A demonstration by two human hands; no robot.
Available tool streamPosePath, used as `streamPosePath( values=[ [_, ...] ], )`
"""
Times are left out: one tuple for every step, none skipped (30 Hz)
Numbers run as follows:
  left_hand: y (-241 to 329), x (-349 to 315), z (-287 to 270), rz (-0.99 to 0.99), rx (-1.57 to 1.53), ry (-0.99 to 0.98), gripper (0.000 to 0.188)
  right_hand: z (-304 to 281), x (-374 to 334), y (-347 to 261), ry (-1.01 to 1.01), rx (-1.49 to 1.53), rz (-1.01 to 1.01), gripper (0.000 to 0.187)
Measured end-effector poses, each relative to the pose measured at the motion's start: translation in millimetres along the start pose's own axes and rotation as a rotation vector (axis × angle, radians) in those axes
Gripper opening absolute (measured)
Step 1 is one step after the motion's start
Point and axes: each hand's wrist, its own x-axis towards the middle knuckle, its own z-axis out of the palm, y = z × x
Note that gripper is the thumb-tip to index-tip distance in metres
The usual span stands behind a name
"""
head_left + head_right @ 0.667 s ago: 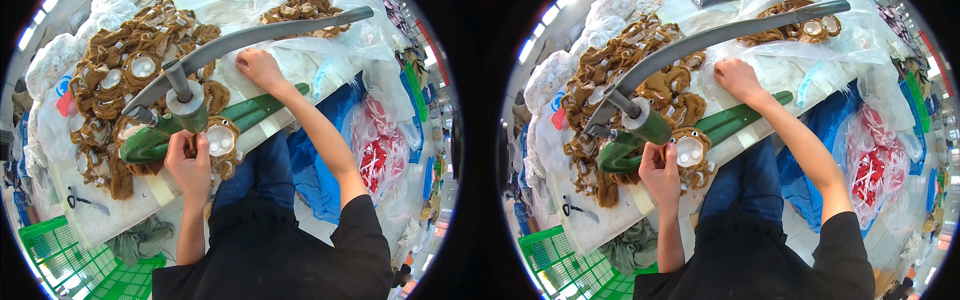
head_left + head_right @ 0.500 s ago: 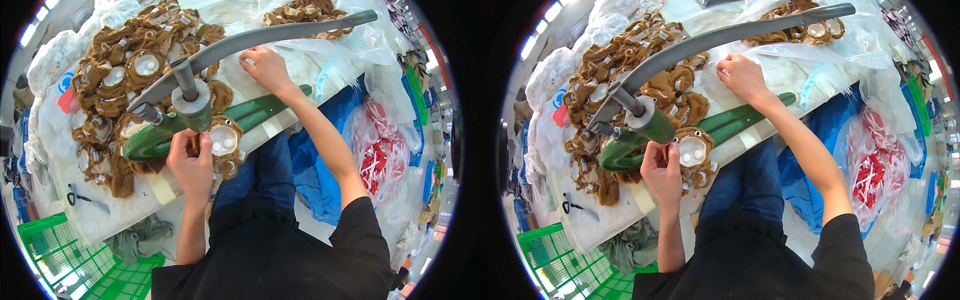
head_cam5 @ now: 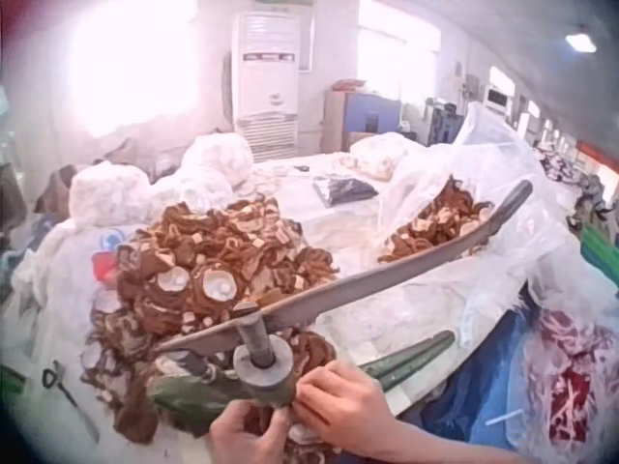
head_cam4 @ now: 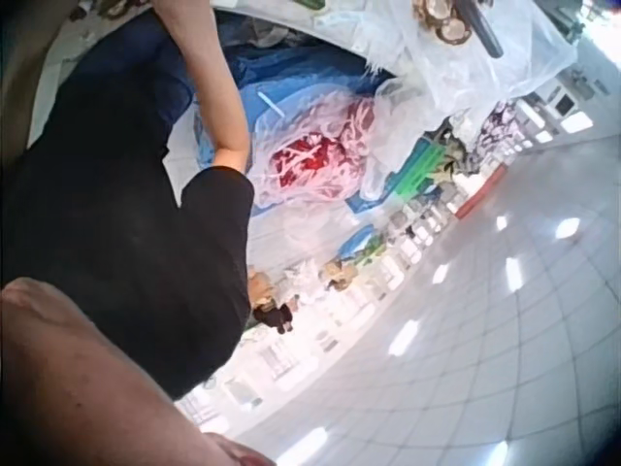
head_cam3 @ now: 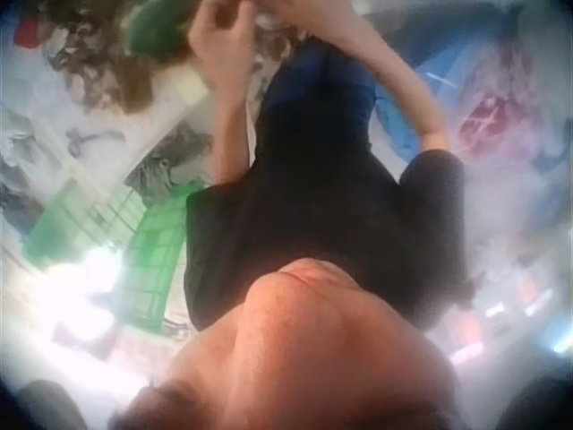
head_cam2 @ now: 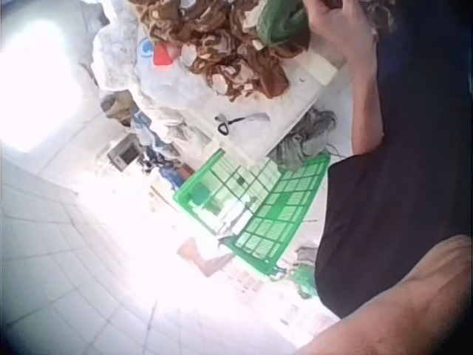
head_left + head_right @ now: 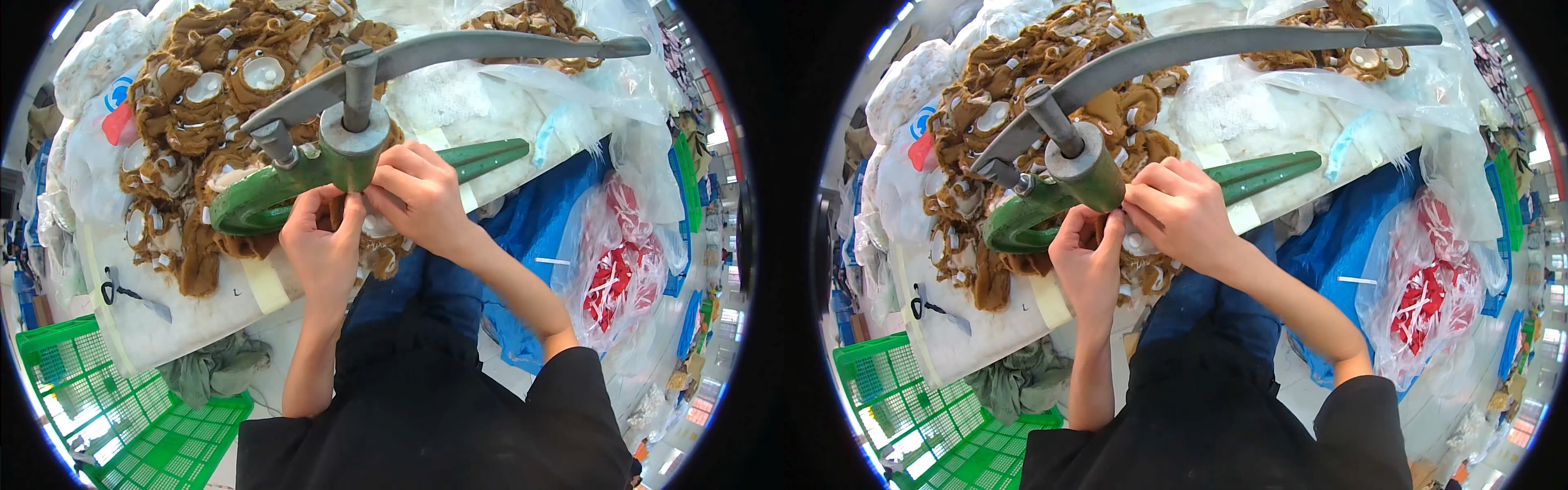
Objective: The person repeatedly places small white circular objects into a green manual press tool and pulls the lever to compress them. The person handles the objects one at a time, positioning each under the press head before actuating the lever.
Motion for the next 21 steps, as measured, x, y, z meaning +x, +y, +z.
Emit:
streamPosePath(
  values=[
    [0.1,0.1,-0.5,-0.005,0.011,-0.001,0.015,1.1,-3.4,-1.3,0.008,0.078,0.059,0.013],
    [0.4,0.5,-0.7,-0.01,0.022,-0.003,0.015,1.3,-5.1,-2.7,0.016,0.156,0.118,0.014],
    [0.5,0.6,-1.3,-0.003,0.015,-0.003,0.016,1.5,-7.1,-4.4,-0.004,0.236,0.2,0.015],
    [0.8,1.0,-0.7,0.003,0.007,-0.004,0.016,0.2,-9.4,-5.2,-0.024,0.315,0.281,0.017],
    [1.0,0.7,-0.3,0.01,-0.001,-0.005,0.016,-1.0,-11.4,-5.7,-0.044,0.394,0.363,0.019],
    [0.5,0.8,-0.6,0.007,0.008,-0.007,0.016,-1.3,-12.7,-5.1,-0.043,0.408,0.374,0.019],
    [-1.3,0.5,-0.9,0.004,0.016,-0.01,0.016,-1.2,-14.7,-3.8,-0.041,0.422,0.385,0.02],
    [-2.5,0.8,-1.0,0.0,0.024,-0.014,0.016,-0.7,-15.3,-3.2,-0.038,0.435,0.396,0.021],
    [-3.0,0.8,-0.7,0.013,0.015,-0.008,0.016,-2.5,-11.2,-4.2,0.003,0.355,0.319,0.021],
    [-2.6,0.8,-1.0,0.017,0.026,-0.006,0.017,-6.7,-6.9,-5.7,0.043,0.288,0.269,0.02],
    [-1.9,0.7,-1.3,0.02,0.037,-0.005,0.017,-13.7,-2.4,-7.3,0.083,0.221,0.218,0.02],
    [-1.2,0.7,-1.7,0.024,0.048,-0.001,0.017,-22.6,3.5,-9.1,0.121,0.155,0.167,0.02],
    [0.2,0.8,-2.0,0.017,0.067,-0.002,0.017,-37.4,13.2,-11.0,0.166,0.01,0.047,0.021],
    [2.6,1.3,-2.6,0.009,0.085,-0.002,0.018,-50.1,21.5,-12.4,0.206,-0.026,0.02,0.021],
    [3.7,-0.8,-3.4,-0.002,0.103,-0.008,0.018,-62.7,25.8,-15.1,0.205,-0.011,0.041,0.02],
    [3.2,-1.0,-3.4,-0.008,0.09,-0.006,0.019,-72.1,30.3,-17.8,0.207,0.0,0.06,0.02],
    [2.0,-1.2,-4.0,-0.014,0.077,-0.003,0.019,-75.9,32.5,-21.4,0.122,-0.016,0.085,0.019],
    [1.8,-0.8,-3.4,-0.014,0.06,0.002,0.019,-71.7,28.7,-19.4,0.061,0.0,0.088,0.02],
    [3.8,-1.0,-3.2,-0.03,0.058,-0.01,0.02,-60.0,21.0,-13.4,0.0,0.012,0.091,0.02],
    [3.7,-0.5,-1.7,-0.017,0.044,-0.015,0.02,-48.4,14.1,-8.0,-0.063,0.026,0.095,0.021],
    [1.6,-0.3,-2.1,-0.006,0.03,-0.012,0.02,-36.7,6.8,-8.4,-0.096,0.084,0.133,0.022]
  ],
)
